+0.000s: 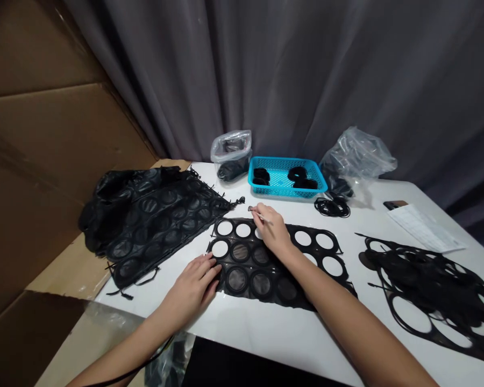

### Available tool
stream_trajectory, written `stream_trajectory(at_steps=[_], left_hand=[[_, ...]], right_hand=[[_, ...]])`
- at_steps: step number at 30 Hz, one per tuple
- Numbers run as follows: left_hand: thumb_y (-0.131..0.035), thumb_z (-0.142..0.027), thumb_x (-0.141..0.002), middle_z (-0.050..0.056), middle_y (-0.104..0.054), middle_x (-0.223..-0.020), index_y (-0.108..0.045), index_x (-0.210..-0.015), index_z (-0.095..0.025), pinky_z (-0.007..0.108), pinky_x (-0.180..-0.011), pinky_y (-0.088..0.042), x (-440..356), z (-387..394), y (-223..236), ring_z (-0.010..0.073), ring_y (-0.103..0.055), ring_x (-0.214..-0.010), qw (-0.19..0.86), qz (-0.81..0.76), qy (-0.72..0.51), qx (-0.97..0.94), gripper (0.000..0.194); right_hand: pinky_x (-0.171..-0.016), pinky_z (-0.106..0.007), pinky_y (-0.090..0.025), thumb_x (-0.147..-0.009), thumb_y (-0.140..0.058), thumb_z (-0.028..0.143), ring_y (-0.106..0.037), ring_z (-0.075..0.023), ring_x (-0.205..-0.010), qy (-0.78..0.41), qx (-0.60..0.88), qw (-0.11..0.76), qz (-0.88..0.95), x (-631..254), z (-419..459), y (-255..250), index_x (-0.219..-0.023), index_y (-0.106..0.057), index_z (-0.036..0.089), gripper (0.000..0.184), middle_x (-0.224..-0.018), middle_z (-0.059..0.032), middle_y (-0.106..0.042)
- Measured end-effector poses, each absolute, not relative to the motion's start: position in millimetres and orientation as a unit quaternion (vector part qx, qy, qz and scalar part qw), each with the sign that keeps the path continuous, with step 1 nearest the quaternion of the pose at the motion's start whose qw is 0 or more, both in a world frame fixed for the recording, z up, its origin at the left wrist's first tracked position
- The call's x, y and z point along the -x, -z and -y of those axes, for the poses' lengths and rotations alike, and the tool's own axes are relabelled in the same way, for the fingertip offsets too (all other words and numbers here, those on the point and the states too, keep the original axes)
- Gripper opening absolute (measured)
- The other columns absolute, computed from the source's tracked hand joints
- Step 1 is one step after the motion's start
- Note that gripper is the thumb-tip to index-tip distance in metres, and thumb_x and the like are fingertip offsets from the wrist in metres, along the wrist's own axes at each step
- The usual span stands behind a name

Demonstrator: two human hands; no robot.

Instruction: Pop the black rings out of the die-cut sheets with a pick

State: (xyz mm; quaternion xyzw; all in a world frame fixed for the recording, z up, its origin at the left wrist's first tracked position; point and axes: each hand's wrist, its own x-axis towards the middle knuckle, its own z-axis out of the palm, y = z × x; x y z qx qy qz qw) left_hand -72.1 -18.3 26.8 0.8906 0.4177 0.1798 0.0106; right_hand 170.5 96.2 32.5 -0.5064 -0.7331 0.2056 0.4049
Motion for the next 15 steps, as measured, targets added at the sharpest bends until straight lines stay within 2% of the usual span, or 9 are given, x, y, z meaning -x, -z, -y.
stream_trajectory(at_steps=[2,6,10,15], left_hand=[[-0.054,-0.015,-0.094,0.012,-0.064,-0.111,-0.062,-0.115,-0.015,0.052,-0.104,-0.049,67.8,14.6,-29.8,0.0309,-0.058,-0.117,0.024,-0.427,-0.168,-0.888,0.022],[-0.058,-0.018,-0.094,0.015,-0.053,-0.138,-0.054,-0.133,-0.018,0.051,-0.106,-0.048,60.2,8.7,-23.6,0.0316,-0.051,-0.13,0.054,-0.409,-0.168,-0.895,0.04],[-0.058,-0.018,-0.094,0.016,-0.045,-0.148,-0.053,-0.137,-0.021,0.054,-0.111,-0.043,59.6,7.7,-13.7,0.0334,-0.042,-0.14,0.062,-0.385,-0.16,-0.907,0.043],[-0.057,-0.018,-0.095,0.015,-0.046,-0.149,-0.054,-0.138,-0.021,0.055,-0.112,-0.042,61.5,8.2,-15.6,0.0336,-0.041,-0.141,0.066,-0.379,-0.159,-0.909,0.043]], right_hand=[[-0.08,-0.033,-0.049,-0.096,-0.051,0.028,-0.067,-0.0221,-0.089,-0.283,0.49,0.36,0.742,-180.0,-89.6,-39.2,-0.085,-0.059,0.022,0.015,-0.099,-0.0053,-0.072],[-0.083,-0.032,-0.048,-0.095,-0.052,0.026,-0.066,-0.0197,-0.092,-0.397,0.426,0.27,0.767,-177.1,-61.9,-38.9,-0.085,-0.06,0.023,0.013,-0.098,-0.0024,-0.071],[-0.088,-0.034,-0.047,-0.092,-0.056,0.023,-0.062,-0.0195,-0.099,-0.401,0.409,0.264,0.776,-170.4,-49.5,-32.6,-0.077,-0.055,0.021,0.016,-0.106,-0.0042,-0.066],[-0.089,-0.034,-0.046,-0.092,-0.057,0.02,-0.059,-0.0186,-0.098,-0.399,0.381,0.257,0.794,-171.2,-52.0,-31.9,-0.076,-0.054,0.021,0.017,-0.108,-0.0047,-0.063]])
